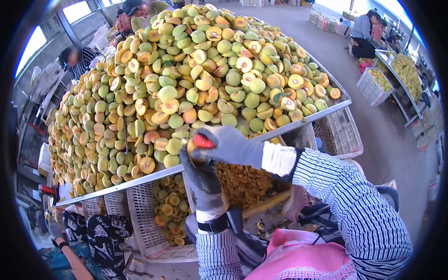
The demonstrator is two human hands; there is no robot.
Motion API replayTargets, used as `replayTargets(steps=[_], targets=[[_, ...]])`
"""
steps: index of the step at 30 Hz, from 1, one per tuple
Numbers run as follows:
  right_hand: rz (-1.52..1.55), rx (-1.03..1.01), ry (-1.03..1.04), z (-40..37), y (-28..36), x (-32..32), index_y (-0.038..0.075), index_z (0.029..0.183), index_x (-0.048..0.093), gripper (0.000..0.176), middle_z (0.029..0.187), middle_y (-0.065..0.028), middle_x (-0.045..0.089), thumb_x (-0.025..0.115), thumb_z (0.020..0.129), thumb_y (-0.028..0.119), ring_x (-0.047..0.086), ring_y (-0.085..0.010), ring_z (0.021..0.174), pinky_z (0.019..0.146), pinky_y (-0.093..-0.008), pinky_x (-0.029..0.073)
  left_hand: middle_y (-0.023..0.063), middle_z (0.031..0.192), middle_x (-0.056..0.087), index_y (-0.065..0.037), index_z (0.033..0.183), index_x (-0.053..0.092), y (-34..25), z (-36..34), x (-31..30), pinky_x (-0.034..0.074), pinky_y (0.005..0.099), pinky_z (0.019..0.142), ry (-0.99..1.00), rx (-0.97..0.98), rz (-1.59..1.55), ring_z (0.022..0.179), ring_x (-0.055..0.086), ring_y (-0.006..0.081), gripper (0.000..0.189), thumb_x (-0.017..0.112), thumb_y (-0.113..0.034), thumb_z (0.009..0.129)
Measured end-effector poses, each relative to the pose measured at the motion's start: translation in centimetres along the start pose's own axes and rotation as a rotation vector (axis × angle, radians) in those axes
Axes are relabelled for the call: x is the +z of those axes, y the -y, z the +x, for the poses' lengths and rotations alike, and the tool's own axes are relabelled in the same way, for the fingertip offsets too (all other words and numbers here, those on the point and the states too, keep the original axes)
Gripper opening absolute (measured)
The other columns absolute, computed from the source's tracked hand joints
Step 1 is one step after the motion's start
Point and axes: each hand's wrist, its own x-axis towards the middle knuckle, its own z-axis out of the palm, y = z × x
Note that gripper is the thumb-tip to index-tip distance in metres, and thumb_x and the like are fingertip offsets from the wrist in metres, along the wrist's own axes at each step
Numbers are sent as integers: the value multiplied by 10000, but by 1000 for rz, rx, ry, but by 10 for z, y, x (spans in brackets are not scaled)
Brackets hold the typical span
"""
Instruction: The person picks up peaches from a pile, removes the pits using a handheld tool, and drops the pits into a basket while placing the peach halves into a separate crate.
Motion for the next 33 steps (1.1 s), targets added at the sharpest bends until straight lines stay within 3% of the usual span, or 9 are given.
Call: replayTargets(steps=[4,6,8,10,12,19,28,31,33], targets=[[181,61,-100,-29,21,-7,58,1094,562,469,908,-219,654,670,872,456,646,-410,839,704,-448,508,146,1340,485,-58,1371,427,11,2,-17,515,381,959,93,652,834,1169,545,252,434,569,-139,968],[-31,112,105,-43,18,-6,54,1072,558,455,850,-216,649,626,904,471,643,-422,791,671,-465,501,166,1269,529,-9,1324,441,18,6,-22,508,440,977,16,580,428,1122,576,293,452,560,-273,976],[-74,61,80,-51,15,6,48,1036,550,463,809,-214,646,597,915,493,641,-425,767,665,-480,498,227,1348,471,-30,1406,241,11,5,-33,507,483,991,373,560,518,1175,556,342,668,672,-55,897],[-107,135,125,-54,18,14,46,1003,541,469,818,-214,650,575,921,507,639,-423,766,668,-490,495,238,1345,463,-75,1417,253,10,1,-28,513,534,961,284,209,-26,1149,563,383,642,649,-229,937],[-127,151,135,-55,18,19,47,992,536,464,826,-212,653,559,931,506,642,-417,769,666,-497,493,176,1157,573,-1,1254,492,7,-6,-19,500,522,964,74,151,248,1042,601,336,648,436,-572,954],[177,309,246,-55,20,25,48,936,539,463,676,-135,595,552,947,511,613,-292,591,534,-394,465,158,1209,544,-19,1317,399,21,-5,-45,534,393,905,172,681,797,1040,595,261,598,609,-426,931],[837,657,684,-58,25,-13,101,753,517,572,576,3,482,514,909,651,475,-111,412,368,-252,371,142,904,635,6,1078,546,9,-14,-13,579,337,673,54,298,479,760,655,256,414,433,-383,993],[907,670,765,-61,16,-24,102,749,519,570,570,12,459,517,907,650,455,-104,415,368,-244,367,120,887,645,13,1024,578,8,-7,-19,547,323,697,232,713,1156,775,645,242,438,397,-384,996],[720,615,768,-62,10,-31,93,767,535,560,572,4,471,508,918,632,470,-110,424,373,-254,387,123,898,659,17,1028,607,9,-9,-16,527,321,729,264,665,1057,806,648,229,386,419,-317,991]])
